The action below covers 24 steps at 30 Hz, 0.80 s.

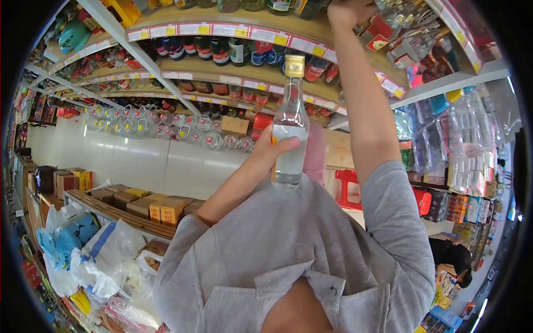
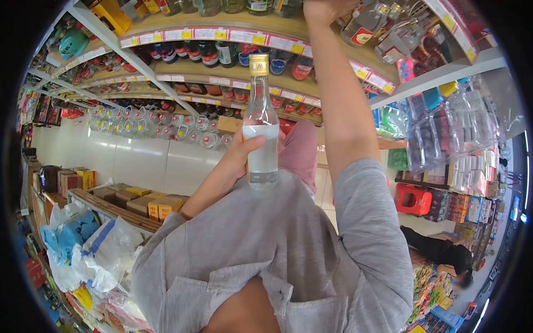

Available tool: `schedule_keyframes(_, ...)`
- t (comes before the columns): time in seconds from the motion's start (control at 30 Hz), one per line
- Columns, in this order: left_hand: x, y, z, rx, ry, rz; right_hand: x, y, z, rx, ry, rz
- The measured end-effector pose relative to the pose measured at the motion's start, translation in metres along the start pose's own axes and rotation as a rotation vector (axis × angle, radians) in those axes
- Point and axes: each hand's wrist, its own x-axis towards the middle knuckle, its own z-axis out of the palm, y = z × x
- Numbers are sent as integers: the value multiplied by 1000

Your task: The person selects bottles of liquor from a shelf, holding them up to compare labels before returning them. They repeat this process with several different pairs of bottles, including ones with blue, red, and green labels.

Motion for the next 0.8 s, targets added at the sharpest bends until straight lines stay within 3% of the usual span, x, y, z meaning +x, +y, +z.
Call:
schedule_keyframes(0.13, 4, 11, 6, 13, -24, 43, 5, 4, 24, 451, 61, 34)
schedule_keyframes(0.23, 2, 20, 14, 7, -23, 47, 0, -3, 6, 531, -35, 106)
schedule_keyframes(0.33, 4, 24, 15, 21, -47, 63, -11, 25, 30, 180, 135, -282)
schedule_keyframes(0.37, 7, 25, 15, 29, -65, 76, -18, 36, 13, 336, -43, -261)
schedule_keyframes(0.4, 8, 28, 18, 87, -23, 91, -41, 37, -46, 490, -222, -245)
schedule_keyframes(0.43, 9, 32, 23, 140, 21, 111, -64, 38, -83, 686, -247, -288)
schedule_keyframes(0.47, 11, 33, 28, 189, 68, 134, -79, 50, -109, 866, -426, -301)
schedule_keyframes(0.53, 22, 35, 35, 429, 201, 335, -106, 70, -169, 965, -869, -68)
schedule_keyframes(0.6, 42, 42, 41, 585, 257, 496, -123, 100, -194, 1086, -1028, -66)
schedule_keyframes(0.67, 63, 54, 56, 597, 234, 591, -129, 110, -218, 977, -1030, -177)
schedule_keyframes(0.77, 90, 72, 87, 562, 91, 677, -121, 117, -226, 642, -794, -582)
schedule_keyframes(0.8, 103, 73, 93, 587, 37, 706, -119, 115, -221, 646, -738, -533)
